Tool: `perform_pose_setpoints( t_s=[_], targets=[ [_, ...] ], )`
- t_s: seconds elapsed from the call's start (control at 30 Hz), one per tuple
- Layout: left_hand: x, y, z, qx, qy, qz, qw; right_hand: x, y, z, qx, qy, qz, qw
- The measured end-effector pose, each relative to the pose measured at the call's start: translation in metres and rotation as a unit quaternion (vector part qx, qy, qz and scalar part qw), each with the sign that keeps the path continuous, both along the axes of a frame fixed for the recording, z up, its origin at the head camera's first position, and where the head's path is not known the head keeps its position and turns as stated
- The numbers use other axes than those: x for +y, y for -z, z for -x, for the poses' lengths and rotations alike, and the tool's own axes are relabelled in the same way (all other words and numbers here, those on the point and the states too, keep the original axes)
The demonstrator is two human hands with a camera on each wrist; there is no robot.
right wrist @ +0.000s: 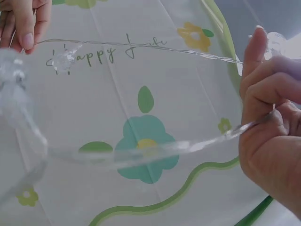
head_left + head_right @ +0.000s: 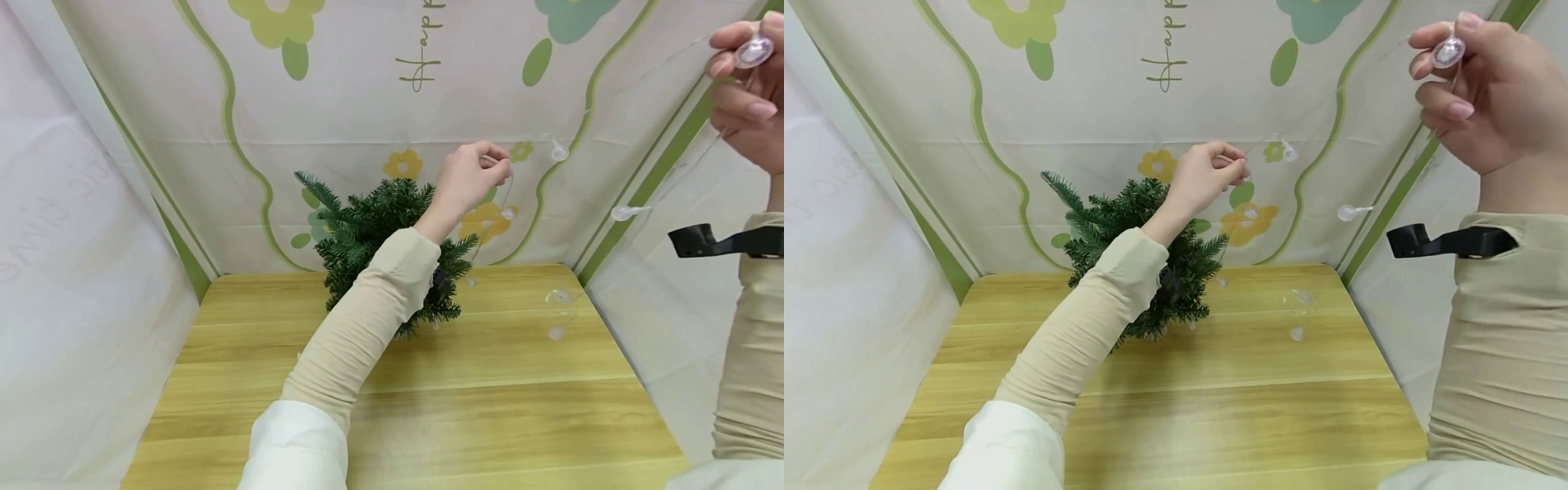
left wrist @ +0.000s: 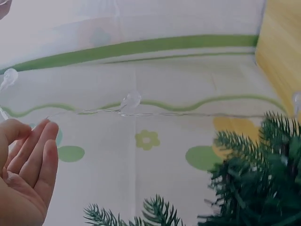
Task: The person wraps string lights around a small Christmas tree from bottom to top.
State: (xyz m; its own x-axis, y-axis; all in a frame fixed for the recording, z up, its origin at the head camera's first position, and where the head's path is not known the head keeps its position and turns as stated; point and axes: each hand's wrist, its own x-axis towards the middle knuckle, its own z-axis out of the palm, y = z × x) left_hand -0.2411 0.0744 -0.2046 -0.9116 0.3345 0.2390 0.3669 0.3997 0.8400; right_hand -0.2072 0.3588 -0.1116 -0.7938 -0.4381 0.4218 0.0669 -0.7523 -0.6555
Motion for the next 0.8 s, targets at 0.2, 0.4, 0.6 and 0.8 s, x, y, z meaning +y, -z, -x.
perform_pose_setpoints(
  t_s=[0.2,0.4,0.6,0.8],
  targets=[
    [-0.001,0.007,0.003,-0.032,0.038,0.009,0.9987,-0.010,-0.007,0.012,-0.057,0.032,0.003,0.9979],
    [-0.003,0.014,0.004,-0.056,0.083,0.038,0.9943,-0.011,-0.011,0.024,-0.080,0.079,-0.059,0.9919],
    [-0.019,0.005,-0.005,-0.149,0.120,-0.089,0.9775,-0.012,-0.019,0.040,-0.135,0.123,-0.160,0.9701],
    [-0.043,-0.010,-0.014,-0.179,0.130,-0.131,0.9663,-0.009,-0.029,0.058,-0.162,0.134,-0.303,0.9295]
  ],
)
